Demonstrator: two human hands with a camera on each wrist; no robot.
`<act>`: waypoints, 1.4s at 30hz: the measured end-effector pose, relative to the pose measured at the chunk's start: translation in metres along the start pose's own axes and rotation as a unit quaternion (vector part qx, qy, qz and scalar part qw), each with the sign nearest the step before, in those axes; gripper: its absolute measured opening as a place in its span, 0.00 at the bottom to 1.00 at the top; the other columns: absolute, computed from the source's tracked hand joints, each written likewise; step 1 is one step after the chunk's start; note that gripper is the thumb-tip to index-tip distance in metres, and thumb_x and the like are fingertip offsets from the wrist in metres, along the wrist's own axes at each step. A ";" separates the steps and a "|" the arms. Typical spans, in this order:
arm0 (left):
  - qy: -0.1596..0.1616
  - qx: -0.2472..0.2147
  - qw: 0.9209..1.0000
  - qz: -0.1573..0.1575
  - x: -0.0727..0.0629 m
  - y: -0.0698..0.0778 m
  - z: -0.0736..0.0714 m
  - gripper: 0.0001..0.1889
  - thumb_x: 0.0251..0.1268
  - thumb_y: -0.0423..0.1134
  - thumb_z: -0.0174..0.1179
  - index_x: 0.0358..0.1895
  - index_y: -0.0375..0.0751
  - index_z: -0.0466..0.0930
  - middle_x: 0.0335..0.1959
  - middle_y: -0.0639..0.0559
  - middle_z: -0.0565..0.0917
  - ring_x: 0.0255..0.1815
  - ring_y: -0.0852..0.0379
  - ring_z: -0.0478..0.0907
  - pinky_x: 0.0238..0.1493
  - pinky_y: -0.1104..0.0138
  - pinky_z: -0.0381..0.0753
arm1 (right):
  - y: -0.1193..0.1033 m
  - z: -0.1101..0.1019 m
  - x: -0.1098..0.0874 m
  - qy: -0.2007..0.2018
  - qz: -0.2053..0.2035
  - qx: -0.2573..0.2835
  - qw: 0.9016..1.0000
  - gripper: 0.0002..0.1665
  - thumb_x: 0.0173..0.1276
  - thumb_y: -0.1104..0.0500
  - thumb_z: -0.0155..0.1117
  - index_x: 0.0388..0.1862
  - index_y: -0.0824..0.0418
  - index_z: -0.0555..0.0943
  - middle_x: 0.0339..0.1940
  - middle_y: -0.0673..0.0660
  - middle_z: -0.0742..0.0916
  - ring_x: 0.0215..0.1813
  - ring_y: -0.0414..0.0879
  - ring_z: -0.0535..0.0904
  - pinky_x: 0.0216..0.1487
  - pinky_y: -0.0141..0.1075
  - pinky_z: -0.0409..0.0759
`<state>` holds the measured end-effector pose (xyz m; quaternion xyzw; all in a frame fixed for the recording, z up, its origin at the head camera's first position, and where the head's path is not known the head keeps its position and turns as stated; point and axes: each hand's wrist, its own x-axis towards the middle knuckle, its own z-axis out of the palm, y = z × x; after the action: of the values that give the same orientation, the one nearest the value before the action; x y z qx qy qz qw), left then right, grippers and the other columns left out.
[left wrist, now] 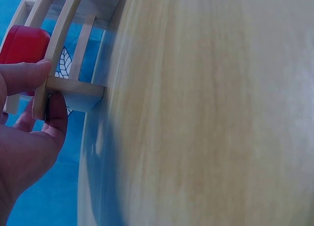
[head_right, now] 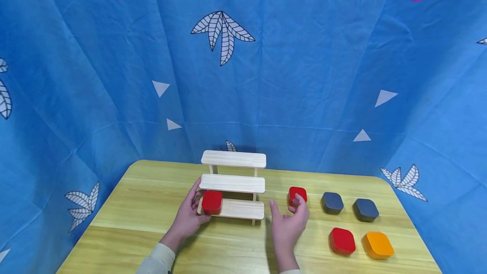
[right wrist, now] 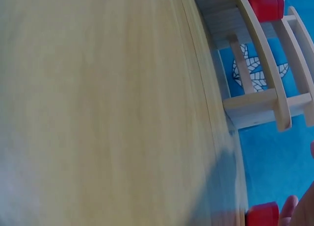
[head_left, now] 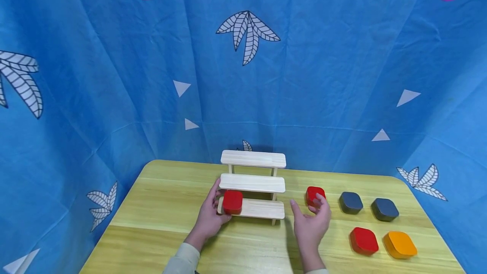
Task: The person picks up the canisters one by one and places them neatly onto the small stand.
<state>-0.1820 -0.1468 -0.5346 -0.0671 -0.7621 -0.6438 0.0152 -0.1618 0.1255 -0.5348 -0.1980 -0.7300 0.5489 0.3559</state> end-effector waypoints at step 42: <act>0.007 0.011 1.000 -0.023 0.001 0.006 0.002 0.63 0.44 0.12 0.67 0.82 0.59 0.47 0.67 0.45 0.69 0.60 0.42 0.70 0.48 0.62 0.83 | 0.023 -0.003 0.039 0.023 0.128 -0.018 0.991 0.55 0.50 0.62 0.82 0.73 0.57 0.61 0.62 0.63 0.70 0.55 0.58 0.68 0.48 0.45 0.70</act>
<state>-0.1818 -0.1438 -0.5293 -0.0446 -0.7706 -0.6357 0.0065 -0.1879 0.1611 -0.5442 -0.3087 -0.6999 0.5720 0.2960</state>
